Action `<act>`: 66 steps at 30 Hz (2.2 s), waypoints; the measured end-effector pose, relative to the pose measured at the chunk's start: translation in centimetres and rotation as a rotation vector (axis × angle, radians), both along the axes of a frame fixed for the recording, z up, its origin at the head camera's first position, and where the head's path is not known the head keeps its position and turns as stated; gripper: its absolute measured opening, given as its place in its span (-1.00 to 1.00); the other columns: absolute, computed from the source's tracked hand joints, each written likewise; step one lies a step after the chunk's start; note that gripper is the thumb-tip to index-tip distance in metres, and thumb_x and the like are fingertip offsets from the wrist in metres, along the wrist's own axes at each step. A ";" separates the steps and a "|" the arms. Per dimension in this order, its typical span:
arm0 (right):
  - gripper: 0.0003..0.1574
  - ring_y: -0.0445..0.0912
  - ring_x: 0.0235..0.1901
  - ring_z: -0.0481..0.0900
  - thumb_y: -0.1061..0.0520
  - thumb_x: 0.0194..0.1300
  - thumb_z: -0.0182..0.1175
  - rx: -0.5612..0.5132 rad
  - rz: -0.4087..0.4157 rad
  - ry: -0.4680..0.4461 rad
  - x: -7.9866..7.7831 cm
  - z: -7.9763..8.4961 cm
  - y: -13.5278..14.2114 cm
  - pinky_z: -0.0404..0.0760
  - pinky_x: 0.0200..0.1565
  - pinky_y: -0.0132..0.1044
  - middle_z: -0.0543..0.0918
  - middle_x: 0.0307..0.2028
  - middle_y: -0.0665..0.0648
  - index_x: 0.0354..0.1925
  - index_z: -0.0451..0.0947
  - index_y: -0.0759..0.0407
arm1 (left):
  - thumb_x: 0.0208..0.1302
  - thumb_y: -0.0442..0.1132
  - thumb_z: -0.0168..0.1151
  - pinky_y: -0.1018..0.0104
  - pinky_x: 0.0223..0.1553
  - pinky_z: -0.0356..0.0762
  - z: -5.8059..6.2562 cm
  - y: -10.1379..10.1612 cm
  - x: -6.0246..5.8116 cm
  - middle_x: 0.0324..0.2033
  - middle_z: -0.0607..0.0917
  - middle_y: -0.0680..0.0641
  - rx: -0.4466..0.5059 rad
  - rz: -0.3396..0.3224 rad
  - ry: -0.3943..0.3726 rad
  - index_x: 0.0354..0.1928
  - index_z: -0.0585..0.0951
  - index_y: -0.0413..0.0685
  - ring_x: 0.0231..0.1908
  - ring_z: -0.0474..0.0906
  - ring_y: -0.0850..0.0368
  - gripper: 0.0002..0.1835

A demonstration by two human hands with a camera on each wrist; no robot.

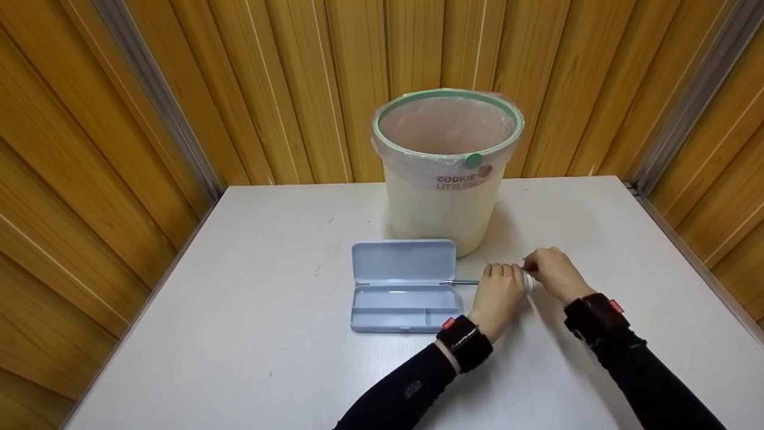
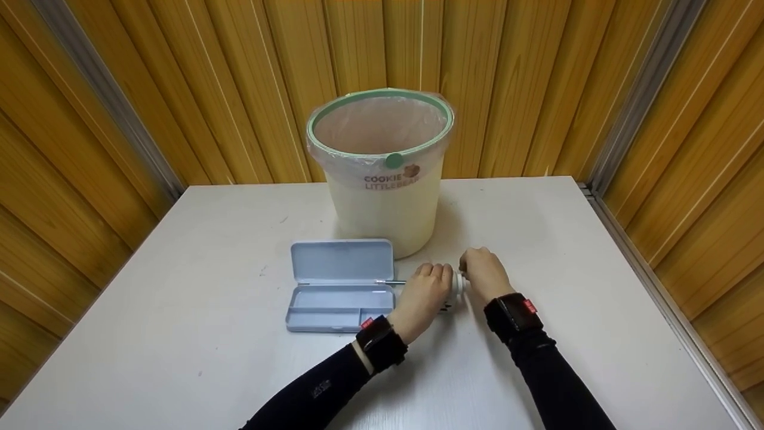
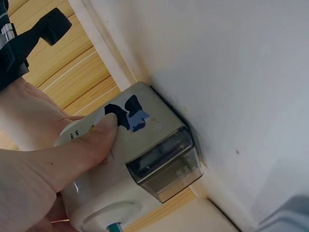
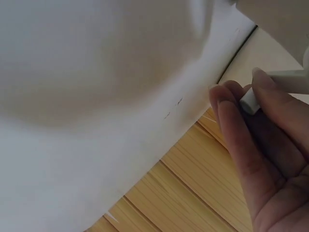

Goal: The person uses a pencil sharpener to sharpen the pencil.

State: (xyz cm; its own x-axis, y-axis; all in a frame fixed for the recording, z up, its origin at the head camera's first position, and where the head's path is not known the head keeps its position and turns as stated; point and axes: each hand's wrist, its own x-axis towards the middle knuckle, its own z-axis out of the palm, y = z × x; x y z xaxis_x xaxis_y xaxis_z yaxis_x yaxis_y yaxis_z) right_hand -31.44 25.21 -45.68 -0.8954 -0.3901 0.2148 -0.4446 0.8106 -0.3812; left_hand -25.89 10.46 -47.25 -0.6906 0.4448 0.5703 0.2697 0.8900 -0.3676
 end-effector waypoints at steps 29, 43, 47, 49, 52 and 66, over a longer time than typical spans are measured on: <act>-0.84 -0.19 -0.55 0.49 0.37 -0.09 0.40 -0.031 0.099 -0.108 2.3 -1.5 1.4 0.48 -0.43 -0.34 0.69 -0.58 0.13 -0.61 0.59 0.26 | 0.40 -0.04 0.00 0.47 -0.07 0.51 0.7 1.0 0.6 -0.20 0.69 0.17 -0.042 0.097 -0.149 -0.03 0.59 0.10 -0.16 0.56 0.31 -0.74; -0.96 -0.25 -0.55 0.59 0.32 0.02 0.40 -0.032 0.192 -0.148 3.9 -0.9 1.3 0.55 -0.41 -0.40 0.74 -0.55 0.09 -0.49 0.70 0.26 | 0.46 -0.09 -0.10 0.44 0.05 0.50 1.3 0.7 0.5 -0.02 0.68 0.13 -0.122 0.147 -0.238 0.18 0.52 0.06 -0.02 0.55 0.29 -0.64; -0.94 -0.31 -0.55 0.54 0.36 0.00 0.38 -0.026 0.209 -0.156 4.2 -0.9 1.4 0.53 -0.42 -0.41 0.73 -0.56 0.08 -0.50 0.70 0.25 | 0.47 -0.08 -0.10 0.45 0.05 0.49 1.1 0.8 0.7 -0.01 0.67 0.15 -0.129 0.153 -0.257 0.19 0.51 0.08 0.00 0.55 0.30 -0.64; -0.91 -0.33 -0.55 0.52 0.39 -0.02 0.37 -0.020 0.220 -0.150 4.4 -0.7 1.5 0.52 -0.42 -0.40 0.72 -0.57 0.06 -0.51 0.70 0.24 | 0.47 -0.07 -0.08 0.45 0.06 0.49 1.0 0.8 0.8 0.01 0.66 0.15 -0.139 0.154 -0.268 0.21 0.50 0.08 0.02 0.54 0.31 -0.63; -0.90 -0.37 -0.57 0.47 0.39 -0.03 0.37 -0.012 0.231 -0.149 4.7 -0.3 1.5 0.50 -0.44 -0.42 0.69 -0.60 0.03 -0.53 0.69 0.23 | 0.46 -0.06 -0.07 0.45 0.08 0.49 1.1 0.8 0.8 0.02 0.66 0.16 -0.148 0.154 -0.271 0.22 0.49 0.08 0.03 0.54 0.31 -0.63; -0.87 -0.43 -0.56 0.42 0.33 0.06 0.39 -0.005 0.247 -0.145 5.9 2.8 1.4 0.45 -0.49 -0.45 0.67 -0.58 0.00 -0.53 0.64 0.19 | 0.45 -0.11 -0.11 0.46 0.00 0.49 1.2 0.6 0.7 -0.11 0.67 0.18 -0.105 0.156 -0.189 0.08 0.55 0.09 -0.06 0.54 0.31 -0.69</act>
